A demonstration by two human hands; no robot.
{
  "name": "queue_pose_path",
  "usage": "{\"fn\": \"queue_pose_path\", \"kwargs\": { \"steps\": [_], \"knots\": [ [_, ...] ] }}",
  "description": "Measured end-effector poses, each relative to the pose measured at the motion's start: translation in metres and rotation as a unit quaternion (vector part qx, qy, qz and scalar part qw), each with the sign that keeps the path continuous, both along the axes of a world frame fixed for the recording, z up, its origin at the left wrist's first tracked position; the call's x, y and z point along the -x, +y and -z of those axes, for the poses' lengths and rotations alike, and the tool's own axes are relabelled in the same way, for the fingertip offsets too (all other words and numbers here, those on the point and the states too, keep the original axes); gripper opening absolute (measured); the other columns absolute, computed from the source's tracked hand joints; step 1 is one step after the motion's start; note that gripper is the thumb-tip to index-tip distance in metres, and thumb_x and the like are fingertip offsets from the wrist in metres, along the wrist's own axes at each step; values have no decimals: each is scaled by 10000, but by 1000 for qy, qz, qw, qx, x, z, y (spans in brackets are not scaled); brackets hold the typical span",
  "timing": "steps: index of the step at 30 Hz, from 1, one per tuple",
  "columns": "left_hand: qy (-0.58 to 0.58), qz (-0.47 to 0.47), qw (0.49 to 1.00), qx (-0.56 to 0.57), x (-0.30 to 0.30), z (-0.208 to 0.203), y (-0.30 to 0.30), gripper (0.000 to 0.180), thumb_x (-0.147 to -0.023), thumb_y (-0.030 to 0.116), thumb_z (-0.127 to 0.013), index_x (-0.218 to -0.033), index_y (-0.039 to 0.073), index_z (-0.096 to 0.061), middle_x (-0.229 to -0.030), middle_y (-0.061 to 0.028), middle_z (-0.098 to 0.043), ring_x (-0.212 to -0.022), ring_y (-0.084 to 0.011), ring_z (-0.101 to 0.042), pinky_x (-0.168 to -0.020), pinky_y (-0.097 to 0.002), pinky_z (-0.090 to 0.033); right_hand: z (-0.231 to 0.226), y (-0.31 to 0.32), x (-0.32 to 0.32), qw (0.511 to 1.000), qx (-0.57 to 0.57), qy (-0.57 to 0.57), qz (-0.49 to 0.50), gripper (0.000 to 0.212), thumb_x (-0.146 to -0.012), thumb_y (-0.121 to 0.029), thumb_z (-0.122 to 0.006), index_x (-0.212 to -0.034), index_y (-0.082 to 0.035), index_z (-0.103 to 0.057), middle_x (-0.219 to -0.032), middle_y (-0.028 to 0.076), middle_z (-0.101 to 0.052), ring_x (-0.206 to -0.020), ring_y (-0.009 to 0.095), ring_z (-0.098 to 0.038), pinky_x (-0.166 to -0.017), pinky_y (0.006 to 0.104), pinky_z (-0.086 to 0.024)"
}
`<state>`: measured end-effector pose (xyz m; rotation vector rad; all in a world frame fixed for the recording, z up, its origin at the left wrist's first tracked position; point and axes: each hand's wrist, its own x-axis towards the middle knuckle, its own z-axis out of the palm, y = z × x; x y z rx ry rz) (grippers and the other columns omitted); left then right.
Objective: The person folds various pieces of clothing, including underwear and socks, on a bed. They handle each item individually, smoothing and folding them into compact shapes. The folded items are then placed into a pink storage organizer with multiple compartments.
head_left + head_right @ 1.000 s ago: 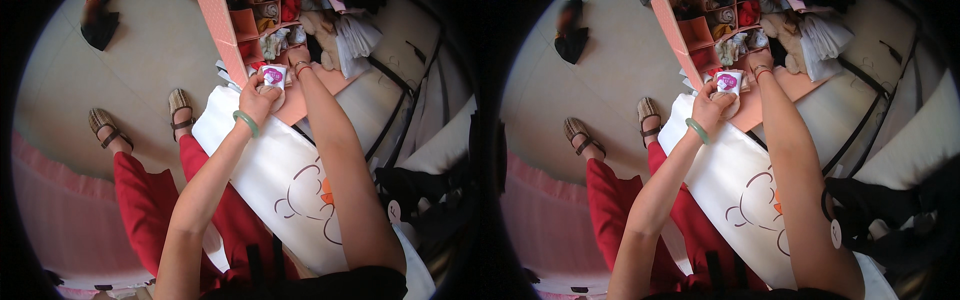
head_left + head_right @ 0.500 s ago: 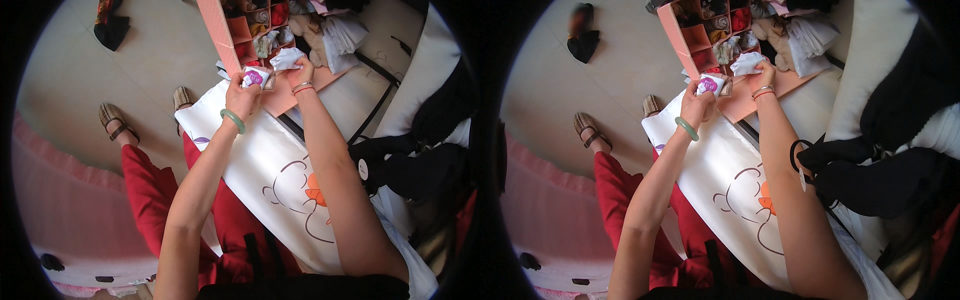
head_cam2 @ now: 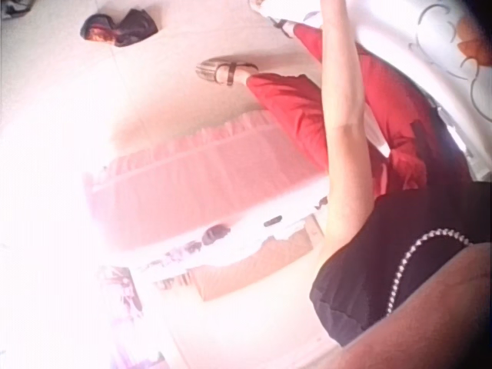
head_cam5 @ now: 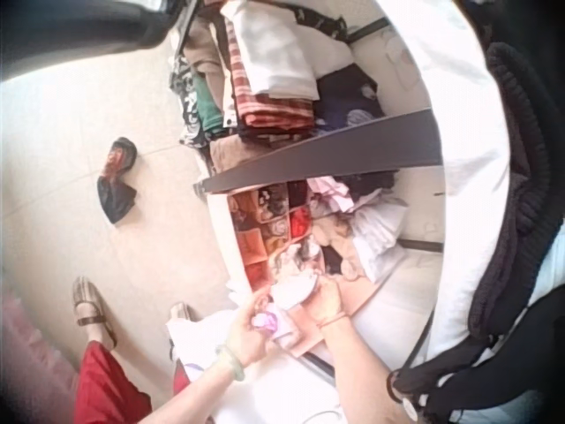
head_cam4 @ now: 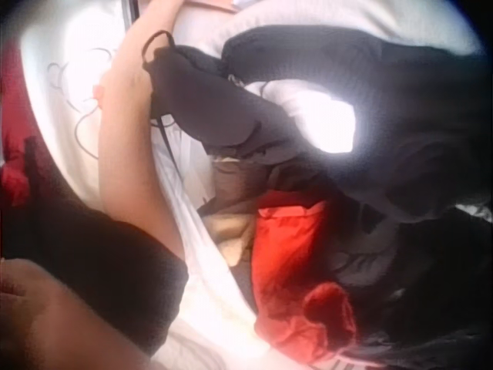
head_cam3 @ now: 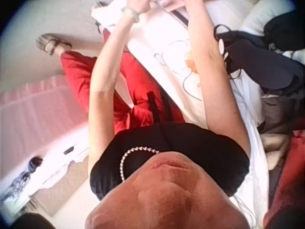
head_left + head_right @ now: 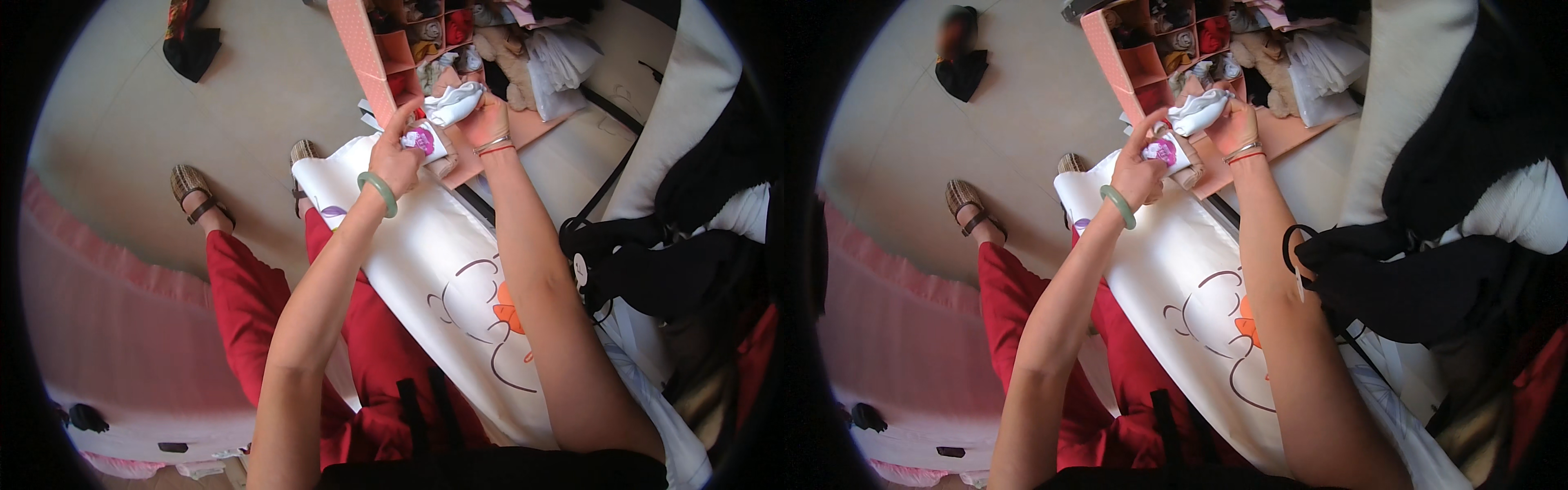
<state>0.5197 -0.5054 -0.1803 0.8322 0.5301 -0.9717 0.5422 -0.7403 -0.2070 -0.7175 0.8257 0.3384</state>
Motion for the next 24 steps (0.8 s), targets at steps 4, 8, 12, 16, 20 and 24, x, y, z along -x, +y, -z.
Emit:
{"fn": "queue_pose_path", "kwargs": {
  "steps": [4, 8, 12, 16, 20, 24],
  "knots": [
    [24, -67, 997, 31, -8, -9, 25, 873, -708, -170, -447, -1459, 271, -392, -1188, -53, -569, -735, -65, -546, -536, -200, -442, -11, 41, -21, 990, -15, -37, -132, 236, -676, 31, -456, -881, -57, -532, -934, 53, -581, -876, 197, -565, -871, 310, -462],
    [-1, -54, 999, -4, -2, -4, 46, 816, -708, -168, -443, -1429, 214, -438, -1222, -70, -552, -800, -82, -568, -595, -204, -464, -34, 97, -46, 982, 59, -3, -178, 215, -716, 39, -413, -867, -56, -532, -942, 71, -568, -941, 185, -577, -895, 328, -462],
    [-144, -81, 982, -87, 8, 1, 54, 764, -717, -151, -447, -1419, 150, -440, -1148, -25, -551, -674, -45, -506, -514, -179, -402, -28, 96, -52, 964, -1, -42, -264, 189, -753, 26, -413, -863, -72, -532, -1056, 67, -576, -993, 192, -580, -928, 333, -445],
    [-354, -70, 901, -242, 12, 10, 61, 727, -723, -135, -446, -1399, 131, -458, -1135, -27, -567, -683, -50, -504, -524, -176, -408, -32, 123, -56, 969, 19, -65, -236, 173, -784, 35, -432, -877, -66, -538, -1048, 51, -580, -1034, 179, -554, -946, 327, -424],
    [-246, -95, 943, -205, 13, 3, 70, 667, -727, -108, -430, -1354, 109, -498, -1052, -35, -592, -663, -49, -492, -510, -178, -394, -30, 135, -60, 961, -26, -107, -253, 160, -806, 40, -431, -860, -60, -542, -1292, 122, -531, -1102, 189, -525, -967, 314, -401],
    [-27, -74, 992, -98, -8, -22, 95, 593, -747, -59, -409, -1306, 95, -534, -900, -18, -589, -548, -34, -432, -444, -184, -339, -32, 145, -62, 962, 0, -78, -261, 152, -820, 31, -420, -837, -56, -543, -1175, 91, -570, -1004, 159, -529, -915, 297, -409]
  ]
}}
